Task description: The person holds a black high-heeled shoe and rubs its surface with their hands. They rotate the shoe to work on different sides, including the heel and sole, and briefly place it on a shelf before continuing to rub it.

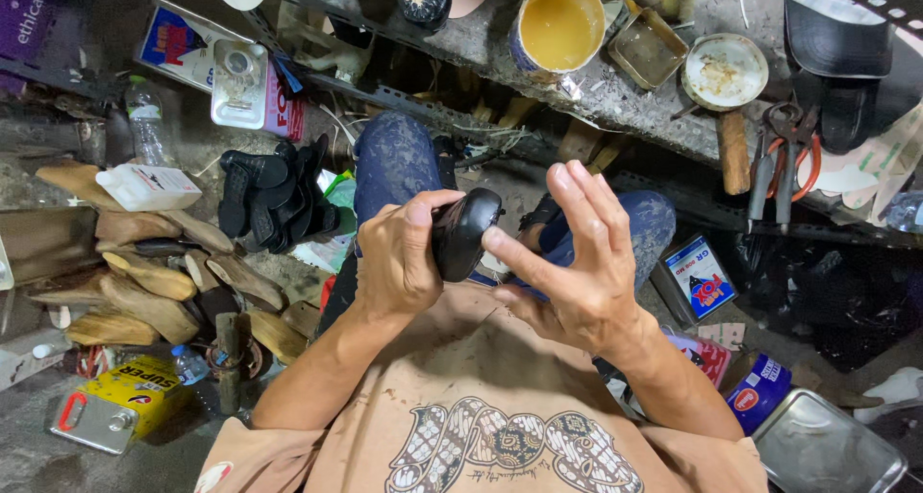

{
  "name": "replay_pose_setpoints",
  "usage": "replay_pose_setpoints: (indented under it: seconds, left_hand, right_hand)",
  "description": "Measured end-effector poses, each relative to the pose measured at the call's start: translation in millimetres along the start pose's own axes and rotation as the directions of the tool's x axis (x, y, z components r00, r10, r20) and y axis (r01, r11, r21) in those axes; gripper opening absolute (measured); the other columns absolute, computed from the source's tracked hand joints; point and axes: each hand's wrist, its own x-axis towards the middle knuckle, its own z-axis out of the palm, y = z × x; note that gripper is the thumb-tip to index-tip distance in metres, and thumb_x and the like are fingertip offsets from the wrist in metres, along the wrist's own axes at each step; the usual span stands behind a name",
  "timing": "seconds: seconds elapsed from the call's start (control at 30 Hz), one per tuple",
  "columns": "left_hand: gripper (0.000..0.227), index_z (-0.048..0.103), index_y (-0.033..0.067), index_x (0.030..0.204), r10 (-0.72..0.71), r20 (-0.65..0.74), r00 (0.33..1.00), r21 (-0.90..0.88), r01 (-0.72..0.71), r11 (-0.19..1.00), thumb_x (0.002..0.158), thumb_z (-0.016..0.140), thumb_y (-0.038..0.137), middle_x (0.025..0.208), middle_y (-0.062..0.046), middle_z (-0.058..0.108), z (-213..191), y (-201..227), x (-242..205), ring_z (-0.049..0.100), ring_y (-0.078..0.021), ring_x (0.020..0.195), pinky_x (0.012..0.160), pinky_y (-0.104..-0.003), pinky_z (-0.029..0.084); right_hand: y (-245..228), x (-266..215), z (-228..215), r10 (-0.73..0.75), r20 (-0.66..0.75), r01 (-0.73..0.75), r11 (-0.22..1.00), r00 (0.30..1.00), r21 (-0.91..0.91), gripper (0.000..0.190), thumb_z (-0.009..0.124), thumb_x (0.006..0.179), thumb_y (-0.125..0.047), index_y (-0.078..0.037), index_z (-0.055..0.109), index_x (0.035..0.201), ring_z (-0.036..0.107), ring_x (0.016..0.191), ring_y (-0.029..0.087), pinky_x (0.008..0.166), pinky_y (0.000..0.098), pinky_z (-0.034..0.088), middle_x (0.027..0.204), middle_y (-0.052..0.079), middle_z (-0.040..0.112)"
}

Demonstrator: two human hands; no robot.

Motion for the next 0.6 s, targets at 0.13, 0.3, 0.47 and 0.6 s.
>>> replay_pose_setpoints:
  seconds: [0.13,0.3,0.47,0.6]
  left_hand:
    - [0.07,0.075,0.007,0.107,0.013,0.001,1.0,0.016,-0.013,1.0,0.108,0.011,0.038,0.1,-0.008,0.079,0,-2,2,0.074,-0.0305,0.085,0.072,-0.038,0.049]
    - [0.069,0.075,0.0101,0.105,-0.082,0.015,0.997,-0.043,0.082,0.996,0.106,0.013,0.042,0.096,-0.008,0.08,-3,3,7,0.076,-0.0313,0.083,0.068,-0.037,0.052]
    - [0.051,0.071,0.017,0.107,-0.051,-0.128,0.99,-0.258,0.016,0.966,0.108,0.024,0.038,0.063,-0.01,0.065,21,-40,5,0.066,-0.0325,0.059,0.065,-0.038,0.053]
    - [0.045,0.064,0.014,0.116,-0.164,-0.047,0.985,-0.589,0.105,0.801,0.107,0.028,0.04,0.081,-0.012,0.06,27,-45,2,0.061,-0.0347,0.075,0.076,-0.042,0.048]
  right_hand:
    - [5,-2,5,-0.141,-0.088,0.127,0.981,0.986,-0.146,0.03,0.055,0.107,-0.045,-0.033,0.073,0.127,0.051,0.134,0.042,0.116,0.0564,0.043,0.143,0.022,0.049]
    - [14,-4,1,-0.261,-0.075,0.253,0.962,0.962,-0.106,0.032,0.055,0.108,-0.05,-0.035,0.079,0.123,0.049,0.133,0.033,0.119,0.0502,0.036,0.141,0.015,0.05]
    - [37,-28,32,0.168,-0.335,-0.085,0.964,0.927,0.25,0.042,0.048,0.106,-0.04,-0.012,0.059,0.134,0.056,0.131,0.044,0.107,0.0524,0.049,0.15,0.03,0.047]
    - [43,-41,83,0.837,0.006,-0.27,0.17,0.547,0.948,0.058,0.053,0.107,-0.022,-0.017,0.032,0.16,0.068,0.121,0.02,0.102,0.0301,0.062,0.152,0.01,0.055]
